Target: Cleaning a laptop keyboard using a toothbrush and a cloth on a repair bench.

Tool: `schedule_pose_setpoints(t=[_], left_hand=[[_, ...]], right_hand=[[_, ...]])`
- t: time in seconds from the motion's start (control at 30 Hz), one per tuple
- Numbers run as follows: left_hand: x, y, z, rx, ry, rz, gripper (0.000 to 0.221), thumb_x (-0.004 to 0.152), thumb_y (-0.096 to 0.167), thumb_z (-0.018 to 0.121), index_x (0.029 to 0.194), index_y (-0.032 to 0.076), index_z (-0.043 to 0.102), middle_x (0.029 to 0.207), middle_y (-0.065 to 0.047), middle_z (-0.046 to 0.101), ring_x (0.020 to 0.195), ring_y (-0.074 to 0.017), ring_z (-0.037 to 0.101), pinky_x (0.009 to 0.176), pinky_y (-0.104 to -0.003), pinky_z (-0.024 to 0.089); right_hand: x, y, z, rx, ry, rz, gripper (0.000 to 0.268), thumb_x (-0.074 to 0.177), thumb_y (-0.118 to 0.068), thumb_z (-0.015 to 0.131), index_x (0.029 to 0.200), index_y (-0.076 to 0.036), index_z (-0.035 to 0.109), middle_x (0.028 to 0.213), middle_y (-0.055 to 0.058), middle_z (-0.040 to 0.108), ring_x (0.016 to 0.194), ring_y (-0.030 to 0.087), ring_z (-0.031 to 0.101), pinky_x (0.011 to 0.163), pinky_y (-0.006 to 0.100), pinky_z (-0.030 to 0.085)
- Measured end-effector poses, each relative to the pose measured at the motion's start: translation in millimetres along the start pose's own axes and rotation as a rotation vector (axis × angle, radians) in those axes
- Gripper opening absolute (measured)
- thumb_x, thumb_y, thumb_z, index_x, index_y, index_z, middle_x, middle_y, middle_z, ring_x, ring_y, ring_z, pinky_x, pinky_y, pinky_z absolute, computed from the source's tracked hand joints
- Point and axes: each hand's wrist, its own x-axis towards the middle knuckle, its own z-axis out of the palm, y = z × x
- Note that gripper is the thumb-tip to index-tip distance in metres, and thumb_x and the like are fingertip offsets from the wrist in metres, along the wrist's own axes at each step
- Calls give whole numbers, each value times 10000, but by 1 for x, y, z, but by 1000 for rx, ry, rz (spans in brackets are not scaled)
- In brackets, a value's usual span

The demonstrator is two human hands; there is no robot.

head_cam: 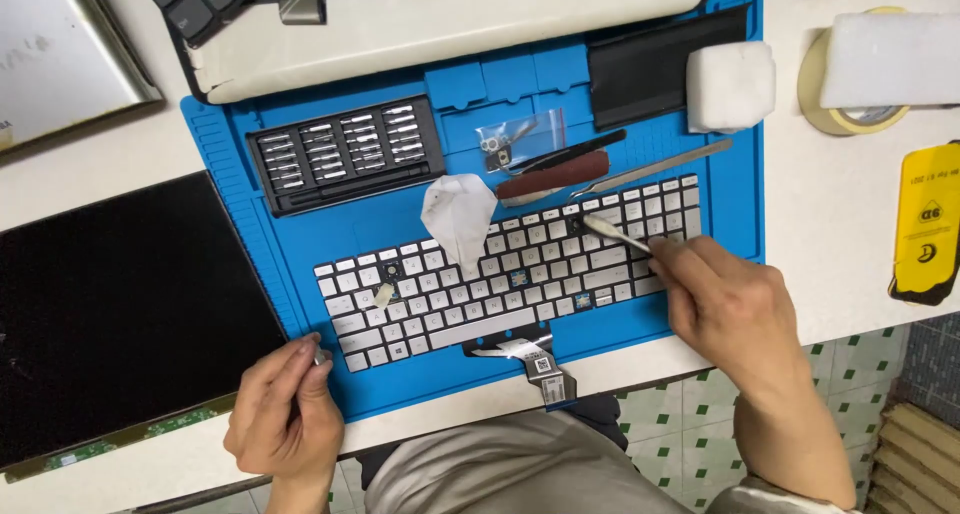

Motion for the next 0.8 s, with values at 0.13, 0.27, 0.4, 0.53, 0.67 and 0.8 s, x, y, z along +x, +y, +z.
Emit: schedule_pose_setpoints(t=[0.13,0.27,0.4,0.53,0.67,0.8], left_hand=[[2,2,-1,-37,3,9,115,929,-59,709,1012,-136,692,973,-300,709,853,-352,734,773,-365,637],[10,5,-1,-25,-29,9,114,925,-37,702,988,-132,700,960,-292,716,837,-340,739,768,-358,639],[7,10,-3,-14,-51,-71,115,921,-23,725,998,-107,708,1001,-266,723,873,-330,750,793,-356,637],[13,25,-9,52,-138,-219,130,941,-48,718,1057,-107,713,1067,-272,722,962,-333,736,889,-371,621],[6,21,-13,121,-199,-247,166,958,-40,724,1108,-109,712,1120,-279,718,1005,-352,735,913,-397,613],[12,28,-6,108,-174,-268,153,981,-46,694,1112,-125,697,1122,-301,700,901,-337,732,822,-372,626]], right_hand=[[-4,3,-3,5,-21,14,136,1026,-104,634,1136,-98,714,962,13,717,692,178,646,489,336,511],[7,-2,2,38,12,-39,116,1015,-85,638,1117,-73,693,933,24,714,675,167,644,481,322,496],[4,1,-8,26,-57,-2,148,1022,-131,603,1131,-116,702,940,27,705,638,160,639,462,301,487],[7,1,-3,59,10,-23,105,1020,-94,612,1101,-81,677,905,41,680,653,185,611,466,316,478],[5,1,-10,46,-30,-12,125,1024,-95,598,1113,-112,685,918,26,670,654,182,624,477,311,460],[8,1,-3,45,-8,-38,98,1022,-71,609,1098,-84,670,947,32,695,640,180,615,471,312,485]])
